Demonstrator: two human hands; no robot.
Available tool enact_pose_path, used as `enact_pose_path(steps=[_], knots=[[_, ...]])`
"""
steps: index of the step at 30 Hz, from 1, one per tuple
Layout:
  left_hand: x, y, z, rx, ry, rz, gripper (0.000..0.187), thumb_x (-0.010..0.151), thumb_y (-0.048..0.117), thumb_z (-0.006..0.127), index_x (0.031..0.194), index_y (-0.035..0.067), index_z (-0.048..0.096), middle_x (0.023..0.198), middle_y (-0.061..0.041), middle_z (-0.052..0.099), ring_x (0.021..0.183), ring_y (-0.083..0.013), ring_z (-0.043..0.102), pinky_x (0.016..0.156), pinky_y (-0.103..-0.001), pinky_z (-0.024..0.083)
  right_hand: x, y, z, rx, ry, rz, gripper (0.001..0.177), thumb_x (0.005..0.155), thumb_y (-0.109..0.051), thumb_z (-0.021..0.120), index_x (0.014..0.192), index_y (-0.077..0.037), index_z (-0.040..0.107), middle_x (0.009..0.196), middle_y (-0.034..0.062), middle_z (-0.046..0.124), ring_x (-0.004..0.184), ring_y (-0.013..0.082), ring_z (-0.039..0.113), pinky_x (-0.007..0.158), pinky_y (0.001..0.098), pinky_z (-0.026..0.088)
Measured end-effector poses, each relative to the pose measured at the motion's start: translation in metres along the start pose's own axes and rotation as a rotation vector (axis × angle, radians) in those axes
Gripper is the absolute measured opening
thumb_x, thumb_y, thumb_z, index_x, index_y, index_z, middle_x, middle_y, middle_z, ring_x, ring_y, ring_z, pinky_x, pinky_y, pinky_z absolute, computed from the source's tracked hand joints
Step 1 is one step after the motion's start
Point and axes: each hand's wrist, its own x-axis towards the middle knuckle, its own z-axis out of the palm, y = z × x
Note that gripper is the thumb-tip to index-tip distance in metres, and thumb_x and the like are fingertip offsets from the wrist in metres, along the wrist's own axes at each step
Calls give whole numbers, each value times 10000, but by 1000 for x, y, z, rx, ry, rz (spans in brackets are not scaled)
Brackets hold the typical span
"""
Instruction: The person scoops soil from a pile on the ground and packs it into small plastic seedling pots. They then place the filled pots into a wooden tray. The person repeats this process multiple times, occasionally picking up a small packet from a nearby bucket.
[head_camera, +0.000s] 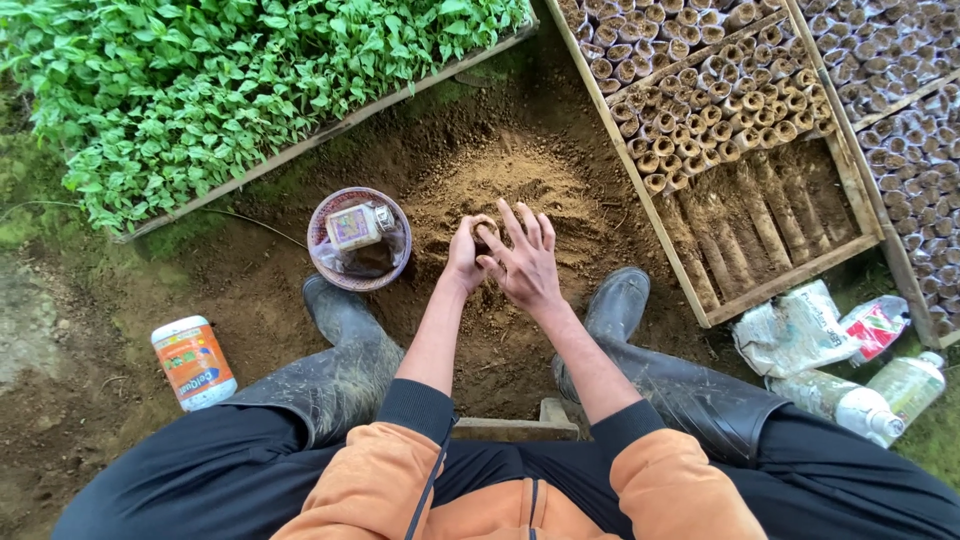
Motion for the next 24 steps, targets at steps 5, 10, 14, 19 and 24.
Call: enact_pose_path(steps=[5,10,14,19,24], knots=[[16,-9,-9,43,41,38,256,865,330,608,774,101,676,706,-69,667,580,-102,605,449,-159,456,5,-7,-3,-69,-27,43,638,1046,-650,152,1280,-336,656,1596,72,439,1448,324,344,1173,557,197],[17,-12,-9,-16,64,29,246,852,339,623,773,109,662,697,-77,644,564,-102,578,446,-157,438,12,-10,-8,-84,-51,33,545,1066,-606,276,1243,-307,697,1637,82,388,1488,337,301,1173,582,172],[25,-9,-12,-41,7,16,303,871,381,615,792,97,685,669,-126,642,544,-193,596,423,-228,462,13,-7,-9,-54,-40,16,623,1039,-652,188,1273,-343,676,1654,69,354,1500,337,266,1184,580,152],[9,-5,-8,35,81,2,282,870,364,601,774,109,677,635,-91,636,513,-148,584,388,-198,412,10,-7,-10,15,-110,63,679,999,-733,163,1293,-380,662,1662,70,334,1501,344,254,1189,590,141],[-3,21,4,51,2,5,274,858,417,563,748,176,630,556,-23,507,461,-95,447,375,-172,299,2,-1,2,399,-102,344,646,1053,-613,269,1553,-232,416,1629,142,346,1454,348,363,1186,548,283]])
